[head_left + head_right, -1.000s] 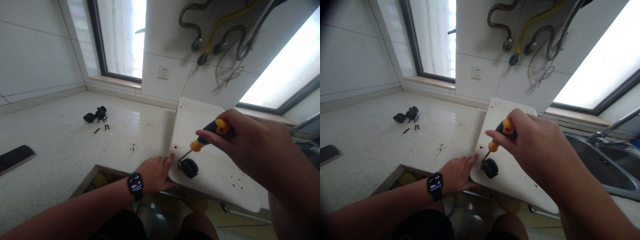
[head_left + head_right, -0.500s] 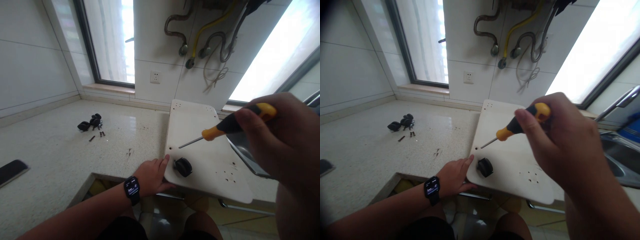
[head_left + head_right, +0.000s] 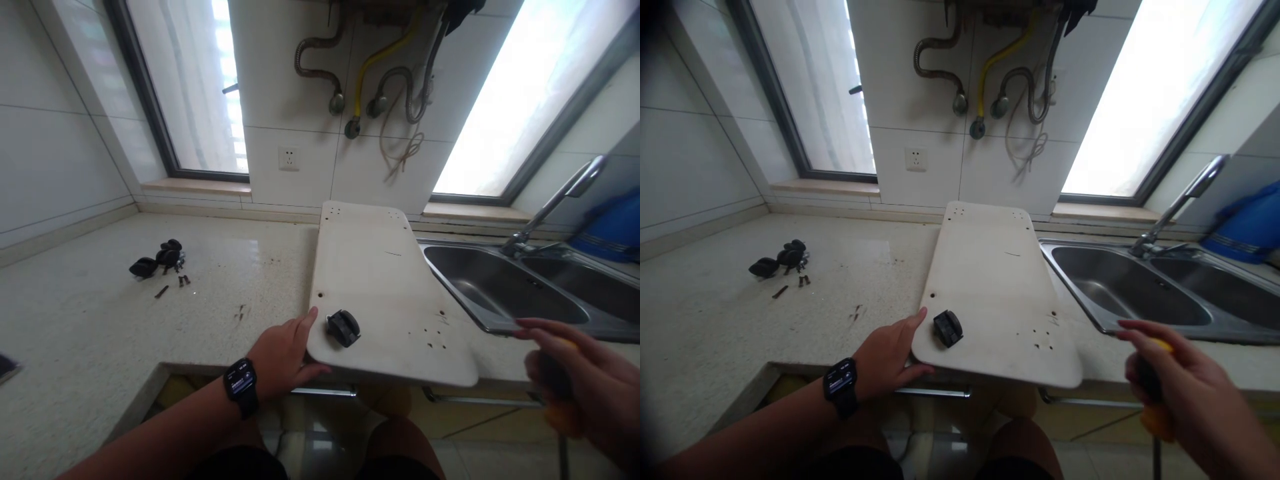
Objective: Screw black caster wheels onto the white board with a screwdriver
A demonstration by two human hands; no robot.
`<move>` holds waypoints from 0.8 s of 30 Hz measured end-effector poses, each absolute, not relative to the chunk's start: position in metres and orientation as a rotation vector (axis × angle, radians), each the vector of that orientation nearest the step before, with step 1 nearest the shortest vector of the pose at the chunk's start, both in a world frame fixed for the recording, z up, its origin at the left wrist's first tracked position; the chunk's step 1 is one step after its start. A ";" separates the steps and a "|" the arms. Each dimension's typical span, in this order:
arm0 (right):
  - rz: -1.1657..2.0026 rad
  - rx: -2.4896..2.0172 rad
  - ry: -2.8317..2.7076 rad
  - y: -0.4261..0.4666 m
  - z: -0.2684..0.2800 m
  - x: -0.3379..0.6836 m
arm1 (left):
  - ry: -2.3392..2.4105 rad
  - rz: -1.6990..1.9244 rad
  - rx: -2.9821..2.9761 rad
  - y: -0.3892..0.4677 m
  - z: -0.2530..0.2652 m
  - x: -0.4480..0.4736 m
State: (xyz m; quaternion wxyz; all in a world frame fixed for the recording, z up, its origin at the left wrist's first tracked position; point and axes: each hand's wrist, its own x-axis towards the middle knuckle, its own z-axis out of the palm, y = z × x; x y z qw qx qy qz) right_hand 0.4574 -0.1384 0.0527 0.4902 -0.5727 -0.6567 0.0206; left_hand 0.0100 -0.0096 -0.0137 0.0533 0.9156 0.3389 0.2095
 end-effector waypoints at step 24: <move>0.740 -1.670 -0.963 -0.152 0.055 0.361 | 1.124 0.759 2.603 -0.004 0.043 0.010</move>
